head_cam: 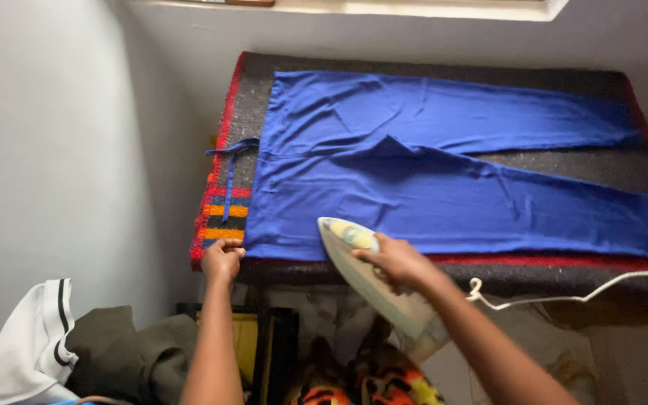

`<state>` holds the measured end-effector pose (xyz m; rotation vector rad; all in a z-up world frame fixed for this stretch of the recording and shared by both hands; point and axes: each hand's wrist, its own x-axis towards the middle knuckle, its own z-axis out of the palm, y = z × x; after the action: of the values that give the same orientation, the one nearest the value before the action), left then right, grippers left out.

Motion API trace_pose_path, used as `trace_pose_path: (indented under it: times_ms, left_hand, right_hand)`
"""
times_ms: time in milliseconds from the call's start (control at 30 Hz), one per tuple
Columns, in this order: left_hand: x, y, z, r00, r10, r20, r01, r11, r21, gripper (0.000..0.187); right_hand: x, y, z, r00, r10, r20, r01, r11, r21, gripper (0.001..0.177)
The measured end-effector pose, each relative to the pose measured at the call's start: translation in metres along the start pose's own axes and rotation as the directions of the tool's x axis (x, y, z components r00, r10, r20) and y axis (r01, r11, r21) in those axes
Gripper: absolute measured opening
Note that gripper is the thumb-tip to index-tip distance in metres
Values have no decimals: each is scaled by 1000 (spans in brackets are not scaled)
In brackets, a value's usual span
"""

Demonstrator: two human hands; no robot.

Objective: The person irons a blue garment on an ironing board, smoothing the fabric with an iron and adjusting the garment's position. The person then folds the garment on the board.

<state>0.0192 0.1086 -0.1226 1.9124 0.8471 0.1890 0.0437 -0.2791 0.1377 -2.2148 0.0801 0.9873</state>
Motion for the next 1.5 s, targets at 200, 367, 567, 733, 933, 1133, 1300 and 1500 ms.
trace_pose_path:
  times_ms: [200, 367, 567, 733, 933, 1133, 1300, 1500]
  left_hand:
    - [-79, 115, 3, 924, 208, -321, -71, 918, 389, 29]
    - [-135, 180, 110, 807, 586, -75, -511, 756, 410, 44]
    - [-153, 170, 159, 871, 492, -10, -322, 585, 744, 72]
    - [-152, 171, 157, 855, 518, -31, -335, 598, 728, 85]
    - [-157, 176, 155, 840, 541, -22, -359, 586, 726, 90]
    - [-167, 178, 151, 785, 612, -98, -446, 667, 597, 79]
    - [-181, 181, 156, 713, 701, -14, -551, 572, 607, 64]
    - [-231, 193, 189, 626, 731, 272, -773, 535, 341, 27]
  right_hand:
    - [-35, 37, -90, 997, 73, -34, -78, 977, -198, 64]
    - [-13, 5, -135, 998, -56, -15, 40, 854, -518, 76]
    - [55, -24, -137, 975, -217, 56, 221, 891, -396, 79]
    - [87, -19, -147, 959, -280, -47, 234, 875, -423, 75]
    - [86, 25, -177, 989, -150, -5, 131, 883, -451, 78]
    - [76, 80, -216, 986, -69, -153, 17, 948, -319, 77]
    - [63, 92, -211, 989, -145, 20, 136, 859, -493, 82]
    - [63, 70, -196, 983, -163, -81, 101, 858, -504, 81]
